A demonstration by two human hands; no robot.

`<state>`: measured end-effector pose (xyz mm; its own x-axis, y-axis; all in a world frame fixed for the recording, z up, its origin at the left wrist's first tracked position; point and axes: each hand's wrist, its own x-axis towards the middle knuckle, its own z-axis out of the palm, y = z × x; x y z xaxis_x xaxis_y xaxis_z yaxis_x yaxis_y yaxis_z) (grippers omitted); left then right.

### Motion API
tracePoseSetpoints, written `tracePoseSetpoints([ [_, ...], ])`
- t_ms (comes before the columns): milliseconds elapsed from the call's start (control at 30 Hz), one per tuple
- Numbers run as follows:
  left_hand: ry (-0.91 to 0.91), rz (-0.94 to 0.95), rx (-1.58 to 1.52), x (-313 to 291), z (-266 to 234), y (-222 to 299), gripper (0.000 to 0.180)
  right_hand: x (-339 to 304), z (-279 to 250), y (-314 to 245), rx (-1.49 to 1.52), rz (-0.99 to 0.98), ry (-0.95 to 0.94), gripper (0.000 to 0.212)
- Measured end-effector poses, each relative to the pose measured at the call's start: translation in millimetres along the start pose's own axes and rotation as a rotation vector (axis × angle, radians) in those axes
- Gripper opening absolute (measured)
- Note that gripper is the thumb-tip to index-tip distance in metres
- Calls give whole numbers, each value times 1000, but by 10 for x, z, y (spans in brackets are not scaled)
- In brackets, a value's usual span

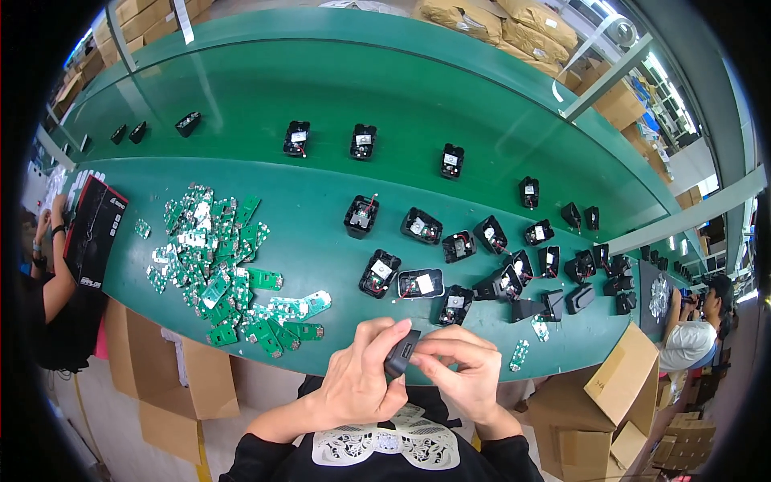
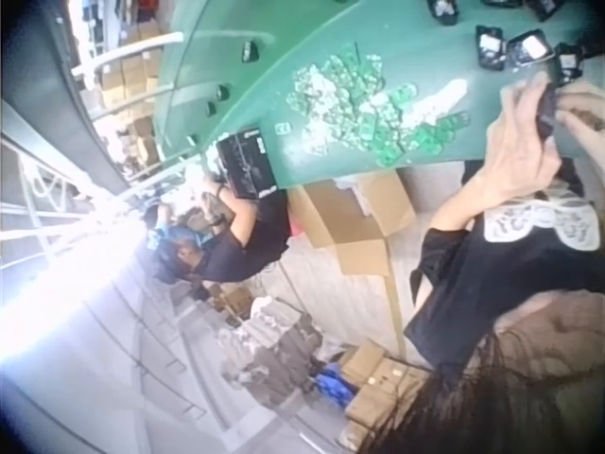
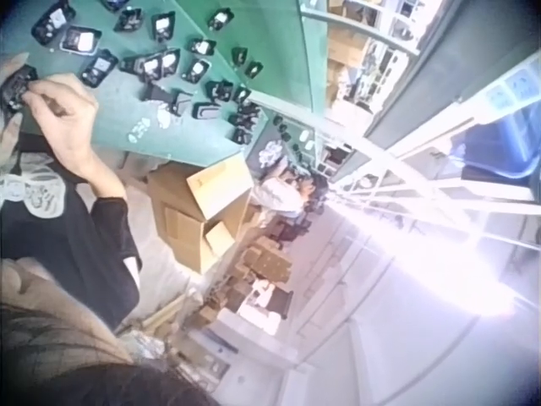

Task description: The person assembles circuit boards into plastic housings by hand, taking the components from a cardboard box and fitting them together.

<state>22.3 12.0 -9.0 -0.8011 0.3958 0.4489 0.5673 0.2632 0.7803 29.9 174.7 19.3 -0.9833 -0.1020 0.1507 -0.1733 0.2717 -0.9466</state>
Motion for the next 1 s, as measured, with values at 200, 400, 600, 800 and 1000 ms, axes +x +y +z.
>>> tracePoseSetpoints([
  [200,56,-34,-38,-20,0,-12,71,-38,147,50,-428,-429,129,23],
  [400,3,-94,-45,-25,-48,33,73,-17,82,24,-841,-709,83,37],
  [600,-17,10,27,-23,-61,-7,73,4,55,-109,-255,-240,11,17],
  [800,61,56,-29,-89,-7,-80,70,-18,151,-89,-54,-33,54,10],
  [1000,96,39,-41,-95,8,-66,71,-68,298,-66,-259,-285,232,14],
])
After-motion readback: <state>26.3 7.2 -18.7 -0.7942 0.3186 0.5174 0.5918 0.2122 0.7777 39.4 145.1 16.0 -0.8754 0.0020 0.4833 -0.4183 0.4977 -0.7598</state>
